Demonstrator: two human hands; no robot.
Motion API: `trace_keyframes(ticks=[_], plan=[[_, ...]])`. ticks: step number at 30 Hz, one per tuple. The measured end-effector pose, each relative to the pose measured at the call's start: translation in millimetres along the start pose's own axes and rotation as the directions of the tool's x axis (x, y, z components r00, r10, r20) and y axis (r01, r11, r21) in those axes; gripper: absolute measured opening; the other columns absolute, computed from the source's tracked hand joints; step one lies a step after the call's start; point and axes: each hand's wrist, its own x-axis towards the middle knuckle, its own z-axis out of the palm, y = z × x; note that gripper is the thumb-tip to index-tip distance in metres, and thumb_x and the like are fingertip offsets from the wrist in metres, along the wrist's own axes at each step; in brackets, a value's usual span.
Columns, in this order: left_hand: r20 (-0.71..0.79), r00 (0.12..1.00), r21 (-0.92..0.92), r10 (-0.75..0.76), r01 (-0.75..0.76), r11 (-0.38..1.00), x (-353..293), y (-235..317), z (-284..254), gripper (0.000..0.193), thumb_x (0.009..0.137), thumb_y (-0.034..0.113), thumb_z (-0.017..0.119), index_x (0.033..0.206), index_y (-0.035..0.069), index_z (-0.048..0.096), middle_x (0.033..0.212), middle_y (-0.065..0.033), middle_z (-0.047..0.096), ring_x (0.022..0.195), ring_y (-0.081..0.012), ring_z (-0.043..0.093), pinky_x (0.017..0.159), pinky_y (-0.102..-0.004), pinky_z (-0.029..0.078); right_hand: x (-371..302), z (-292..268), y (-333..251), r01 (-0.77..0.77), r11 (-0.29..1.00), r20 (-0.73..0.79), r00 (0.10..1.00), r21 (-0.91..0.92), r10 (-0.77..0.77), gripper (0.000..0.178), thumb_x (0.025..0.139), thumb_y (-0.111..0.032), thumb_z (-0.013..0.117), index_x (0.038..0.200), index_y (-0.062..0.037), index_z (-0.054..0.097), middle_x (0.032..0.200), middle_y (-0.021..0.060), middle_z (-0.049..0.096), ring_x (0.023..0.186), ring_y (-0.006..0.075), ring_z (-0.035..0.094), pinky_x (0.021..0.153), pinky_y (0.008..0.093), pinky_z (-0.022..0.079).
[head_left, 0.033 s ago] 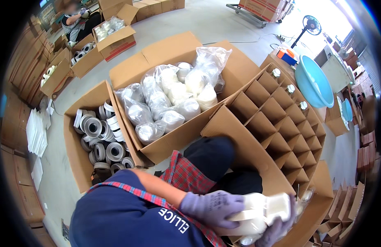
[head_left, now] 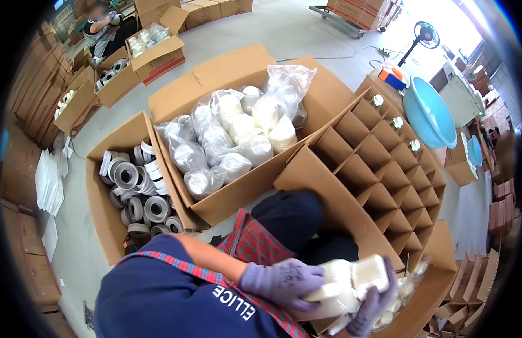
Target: The person assembles white plastic containers by inserting a black rubber seal into the opening, screwing on a lid, and placing the finished unit into a plastic bag. They repeat this process for several containers, placing the bagged units into a cardboard box.
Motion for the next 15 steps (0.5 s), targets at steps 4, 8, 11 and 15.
trace_keyframes(ticks=[4, 8, 11, 15], plan=[[0.065, 0.994, 0.014, -0.086, 0.085, 0.996, -16.1, -39.4, -38.0, 0.035, 0.086, 0.037, 0.074, 0.083, 0.004, 0.062, 0.084, -0.0117, 0.058, 0.064, -0.0302, 0.062, 0.057, -0.0372, 0.050, 43.8, 53.1, 40.1, -0.030, 0.990, 0.179, 0.982, -0.140, 0.056, 0.049, 0.083, -0.012, 0.057, 0.129, 0.0059, 0.056, 0.132, 0.0196, 0.060, 0.122, 0.0297, 0.057, 0.109, 0.0390, 0.041], [-0.252, 0.967, 0.499, 0.041, 0.094, 0.861, 34.9, -146.0, -145.5, 0.026, 0.086, 0.036, 0.073, 0.094, 0.012, 0.067, 0.110, -0.0172, 0.051, 0.096, -0.0360, 0.051, 0.082, -0.0446, 0.041, 52.8, 59.1, 51.0, -0.082, 0.981, 0.041, 0.995, -0.177, 0.090, 0.055, 0.076, -0.006, 0.058, 0.129, 0.0076, 0.057, 0.132, 0.0240, 0.060, 0.121, 0.0356, 0.059, 0.109, 0.0436, 0.043], [-0.520, 0.834, 0.711, -0.184, 0.542, 0.449, 93.5, -280.6, -226.1, 0.040, 0.081, 0.044, 0.072, 0.116, 0.025, 0.075, 0.151, -0.0264, 0.040, 0.141, -0.0468, 0.036, 0.116, -0.0555, 0.028, 44.9, 54.6, 58.0, -0.231, 0.970, -0.061, 0.972, -0.076, 0.227, 0.050, 0.096, -0.021, 0.053, 0.137, 0.0080, 0.052, 0.129, 0.0198, 0.062, 0.121, 0.0303, 0.058, 0.108, 0.0410, 0.043], [-0.327, 0.627, 0.878, -0.707, 0.478, 0.018, 152.2, -397.1, -257.9, 0.053, 0.082, 0.054, 0.063, 0.128, 0.030, 0.071, 0.166, -0.0198, 0.020, 0.154, -0.0452, 0.006, 0.118, -0.0693, 0.001, 38.0, 66.5, 58.2, -0.387, 0.922, -0.282, 0.882, 0.023, 0.377, 0.047, 0.104, -0.028, 0.056, 0.133, 0.0076, 0.056, 0.132, 0.0200, 0.061, 0.116, 0.0294, 0.059, 0.102, 0.0414, 0.046]])
